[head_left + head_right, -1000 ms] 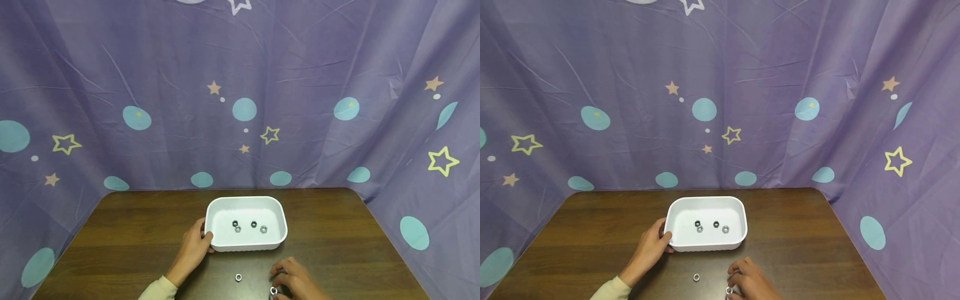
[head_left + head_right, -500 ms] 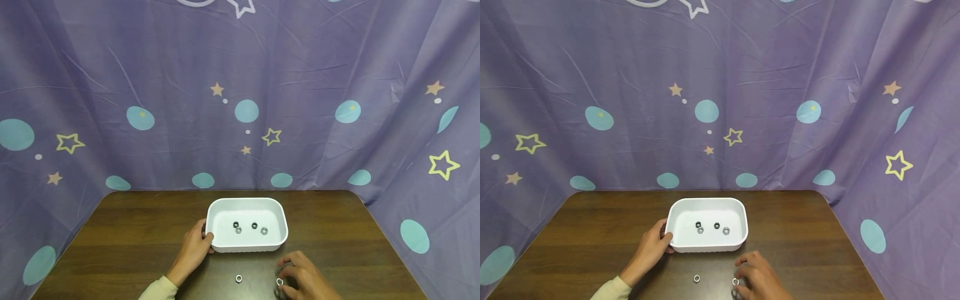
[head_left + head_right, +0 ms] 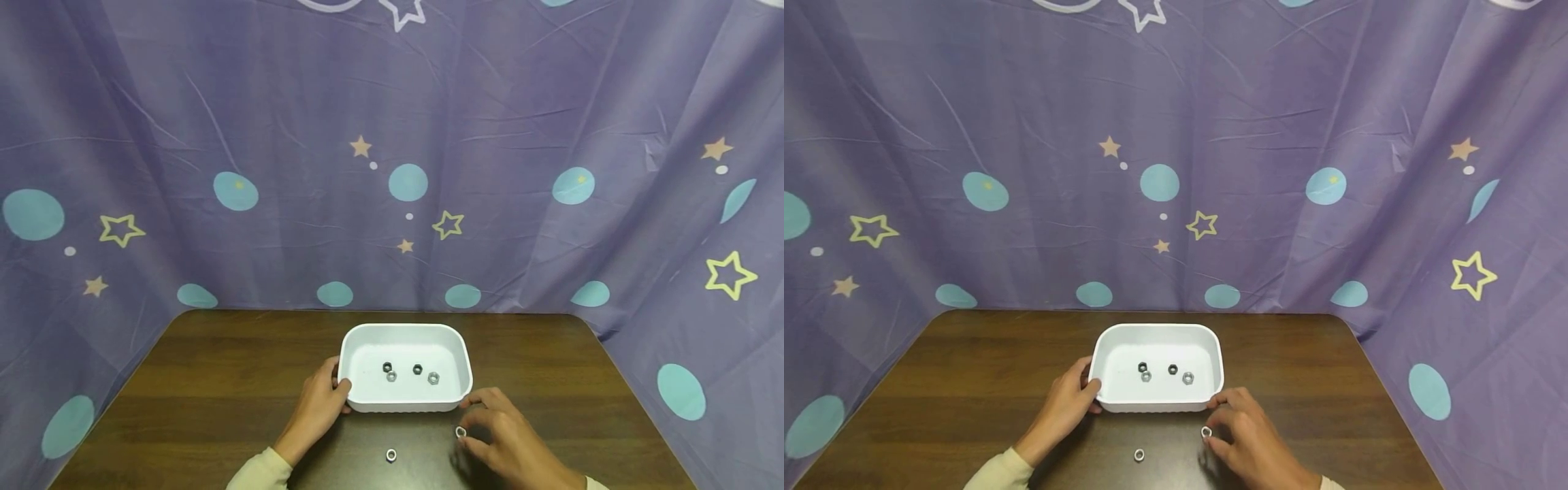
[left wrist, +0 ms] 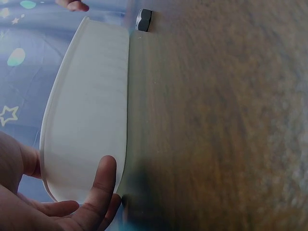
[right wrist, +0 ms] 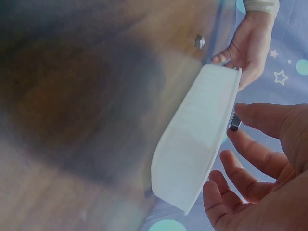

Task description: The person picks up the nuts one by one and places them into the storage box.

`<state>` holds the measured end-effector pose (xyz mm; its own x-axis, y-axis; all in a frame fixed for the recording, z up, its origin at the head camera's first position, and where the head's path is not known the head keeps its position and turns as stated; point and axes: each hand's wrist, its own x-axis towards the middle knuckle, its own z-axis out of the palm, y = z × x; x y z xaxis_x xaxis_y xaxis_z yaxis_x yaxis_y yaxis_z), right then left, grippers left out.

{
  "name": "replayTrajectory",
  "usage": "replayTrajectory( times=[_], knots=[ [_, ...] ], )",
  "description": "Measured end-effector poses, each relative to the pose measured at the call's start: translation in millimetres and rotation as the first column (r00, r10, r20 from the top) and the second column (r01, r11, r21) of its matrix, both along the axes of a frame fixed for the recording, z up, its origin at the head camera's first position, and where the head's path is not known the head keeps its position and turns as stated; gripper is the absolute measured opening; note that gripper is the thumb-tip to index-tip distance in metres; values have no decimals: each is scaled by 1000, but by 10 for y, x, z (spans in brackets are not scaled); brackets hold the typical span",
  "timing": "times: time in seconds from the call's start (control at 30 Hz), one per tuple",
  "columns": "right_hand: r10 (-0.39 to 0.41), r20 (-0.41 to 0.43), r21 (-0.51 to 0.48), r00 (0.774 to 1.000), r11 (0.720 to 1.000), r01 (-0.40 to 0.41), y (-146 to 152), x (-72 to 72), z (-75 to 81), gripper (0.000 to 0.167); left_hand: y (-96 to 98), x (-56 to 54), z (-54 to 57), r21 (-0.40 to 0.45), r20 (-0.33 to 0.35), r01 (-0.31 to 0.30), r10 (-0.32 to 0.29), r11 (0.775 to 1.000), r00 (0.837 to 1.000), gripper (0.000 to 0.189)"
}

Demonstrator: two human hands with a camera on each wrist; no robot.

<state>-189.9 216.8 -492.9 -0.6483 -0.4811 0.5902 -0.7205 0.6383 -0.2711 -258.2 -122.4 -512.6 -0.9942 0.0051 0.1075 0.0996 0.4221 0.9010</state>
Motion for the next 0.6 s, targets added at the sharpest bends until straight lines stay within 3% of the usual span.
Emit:
replayTrajectory(
  times=[0.6],
  knots=[
    [-79, 85, 11, 993, 997, 78, -48, -149, 140, 29, 10, -10, -2, 8, -30, -1, 2, 1000, 1000, 51]
  ],
)
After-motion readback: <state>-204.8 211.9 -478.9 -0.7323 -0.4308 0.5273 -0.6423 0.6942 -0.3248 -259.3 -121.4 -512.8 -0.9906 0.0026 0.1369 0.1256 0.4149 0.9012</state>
